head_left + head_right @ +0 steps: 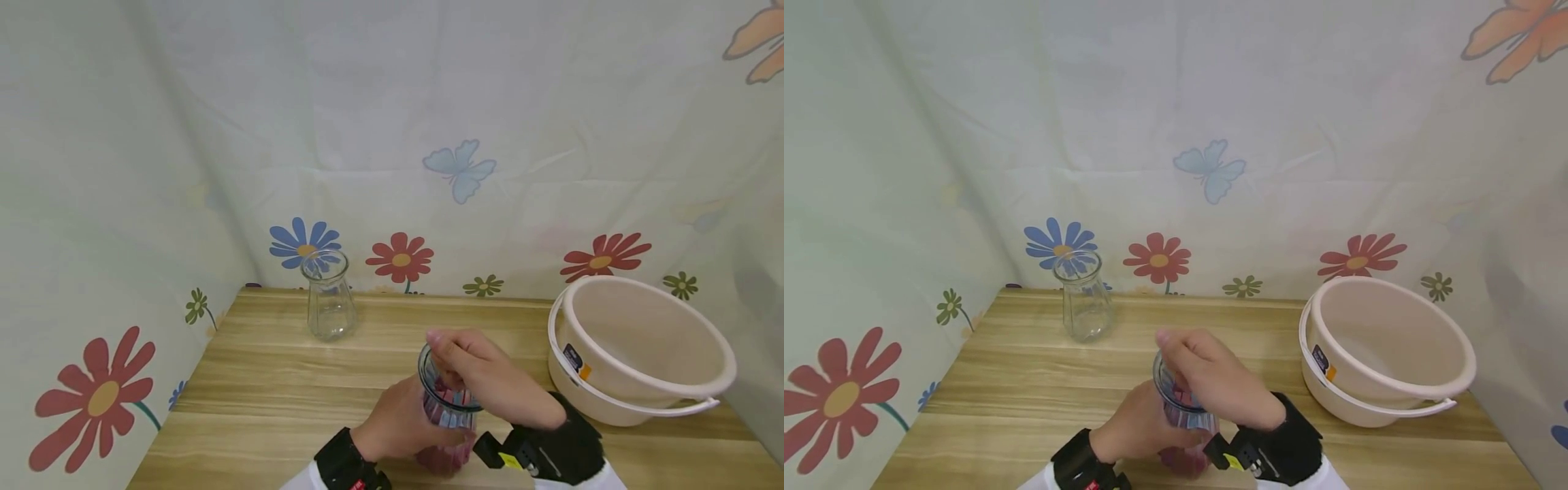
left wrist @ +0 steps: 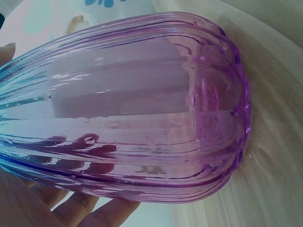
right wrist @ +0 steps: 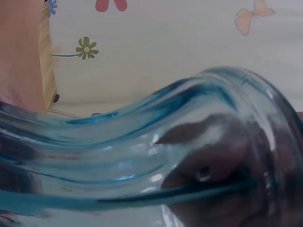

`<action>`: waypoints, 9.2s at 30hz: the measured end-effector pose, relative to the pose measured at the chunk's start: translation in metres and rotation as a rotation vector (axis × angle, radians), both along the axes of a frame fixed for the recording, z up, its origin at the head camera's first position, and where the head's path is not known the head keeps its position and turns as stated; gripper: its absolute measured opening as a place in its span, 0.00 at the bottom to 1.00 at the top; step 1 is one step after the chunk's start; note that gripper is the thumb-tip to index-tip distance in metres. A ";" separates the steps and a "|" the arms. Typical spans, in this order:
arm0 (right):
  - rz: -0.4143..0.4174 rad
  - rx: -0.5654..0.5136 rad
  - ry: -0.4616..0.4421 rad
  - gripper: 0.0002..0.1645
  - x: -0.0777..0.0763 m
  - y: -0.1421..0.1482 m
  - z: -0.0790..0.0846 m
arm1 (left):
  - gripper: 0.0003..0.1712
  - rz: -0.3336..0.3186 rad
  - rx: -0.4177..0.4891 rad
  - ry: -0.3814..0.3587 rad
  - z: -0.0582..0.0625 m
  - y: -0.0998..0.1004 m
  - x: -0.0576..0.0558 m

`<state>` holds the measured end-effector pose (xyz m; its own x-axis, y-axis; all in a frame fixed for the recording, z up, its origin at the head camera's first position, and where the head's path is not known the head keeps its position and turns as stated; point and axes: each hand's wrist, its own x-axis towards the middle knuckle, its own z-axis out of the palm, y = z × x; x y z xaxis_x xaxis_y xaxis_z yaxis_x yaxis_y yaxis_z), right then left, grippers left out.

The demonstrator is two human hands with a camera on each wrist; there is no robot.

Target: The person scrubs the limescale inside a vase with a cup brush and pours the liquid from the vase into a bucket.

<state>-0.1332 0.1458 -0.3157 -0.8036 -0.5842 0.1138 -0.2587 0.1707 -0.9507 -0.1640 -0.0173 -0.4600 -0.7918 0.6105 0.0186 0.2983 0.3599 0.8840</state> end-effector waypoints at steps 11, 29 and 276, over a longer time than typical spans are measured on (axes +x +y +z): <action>-0.019 -0.023 -0.099 0.32 0.000 0.005 0.003 | 0.36 -0.008 0.012 0.016 -0.001 0.001 -0.001; 0.053 -0.545 0.016 0.27 0.004 0.013 -0.009 | 0.40 0.010 0.008 -0.024 -0.001 -0.001 -0.001; -0.282 -0.032 0.327 0.24 0.015 -0.005 -0.013 | 0.42 -0.001 -0.042 0.059 -0.006 -0.002 -0.004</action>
<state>-0.1182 0.1412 -0.3287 -0.8497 -0.3393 0.4035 -0.4949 0.2498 -0.8323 -0.1678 -0.0195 -0.4665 -0.7895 0.6125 0.0398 0.3502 0.3962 0.8487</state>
